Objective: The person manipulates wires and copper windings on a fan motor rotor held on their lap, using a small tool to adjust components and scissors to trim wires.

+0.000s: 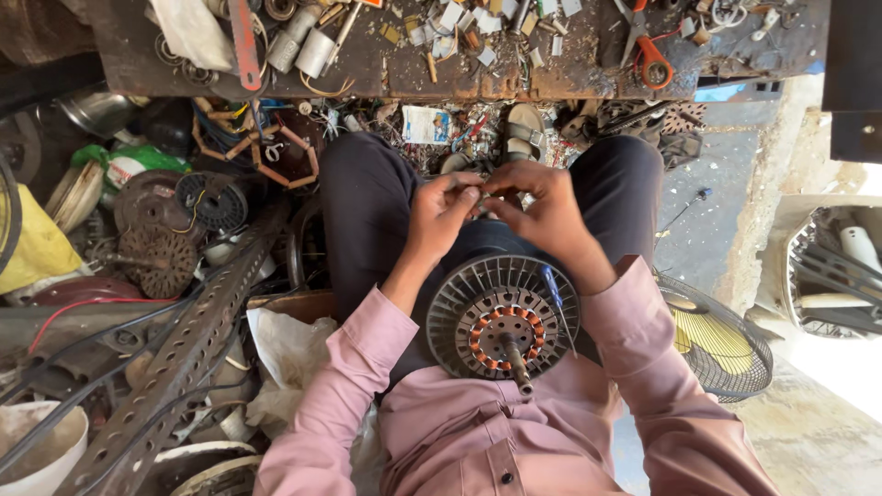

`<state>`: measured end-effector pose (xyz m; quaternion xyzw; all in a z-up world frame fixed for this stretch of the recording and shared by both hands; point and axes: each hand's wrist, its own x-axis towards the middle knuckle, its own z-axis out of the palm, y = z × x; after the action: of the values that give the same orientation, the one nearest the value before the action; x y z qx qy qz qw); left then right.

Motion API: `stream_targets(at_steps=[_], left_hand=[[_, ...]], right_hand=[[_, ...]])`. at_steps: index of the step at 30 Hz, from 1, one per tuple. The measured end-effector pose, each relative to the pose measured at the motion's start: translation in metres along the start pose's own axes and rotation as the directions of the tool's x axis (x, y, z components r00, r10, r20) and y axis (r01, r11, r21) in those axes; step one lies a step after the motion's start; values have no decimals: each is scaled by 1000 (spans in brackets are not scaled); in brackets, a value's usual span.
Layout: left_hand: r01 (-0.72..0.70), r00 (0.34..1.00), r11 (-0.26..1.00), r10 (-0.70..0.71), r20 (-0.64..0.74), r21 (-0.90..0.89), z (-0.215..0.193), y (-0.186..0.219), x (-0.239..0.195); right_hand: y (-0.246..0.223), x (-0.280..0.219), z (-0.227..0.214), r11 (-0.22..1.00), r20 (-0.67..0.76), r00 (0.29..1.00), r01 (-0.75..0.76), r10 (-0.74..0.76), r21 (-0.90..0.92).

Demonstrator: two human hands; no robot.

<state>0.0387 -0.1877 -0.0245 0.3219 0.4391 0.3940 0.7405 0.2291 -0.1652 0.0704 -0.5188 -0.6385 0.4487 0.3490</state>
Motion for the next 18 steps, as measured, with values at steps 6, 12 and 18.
stream_targets(at_steps=[6, 12, 18], left_hand=[[-75, 991, 993, 84, -107, 87, -16, -6, 3], [-33, 989, 999, 34, -141, 9, -19, -3, 10], [-6, 993, 993, 20, -114, 118, -20, 0, 5]], right_hand=[[21, 50, -110, 702, -128, 980, 15, -150, -712], [22, 92, -174, 542, 199, 980, 174, -12, -822], [56, 81, -169, 709, 74, 997, 51, 1, -703]])
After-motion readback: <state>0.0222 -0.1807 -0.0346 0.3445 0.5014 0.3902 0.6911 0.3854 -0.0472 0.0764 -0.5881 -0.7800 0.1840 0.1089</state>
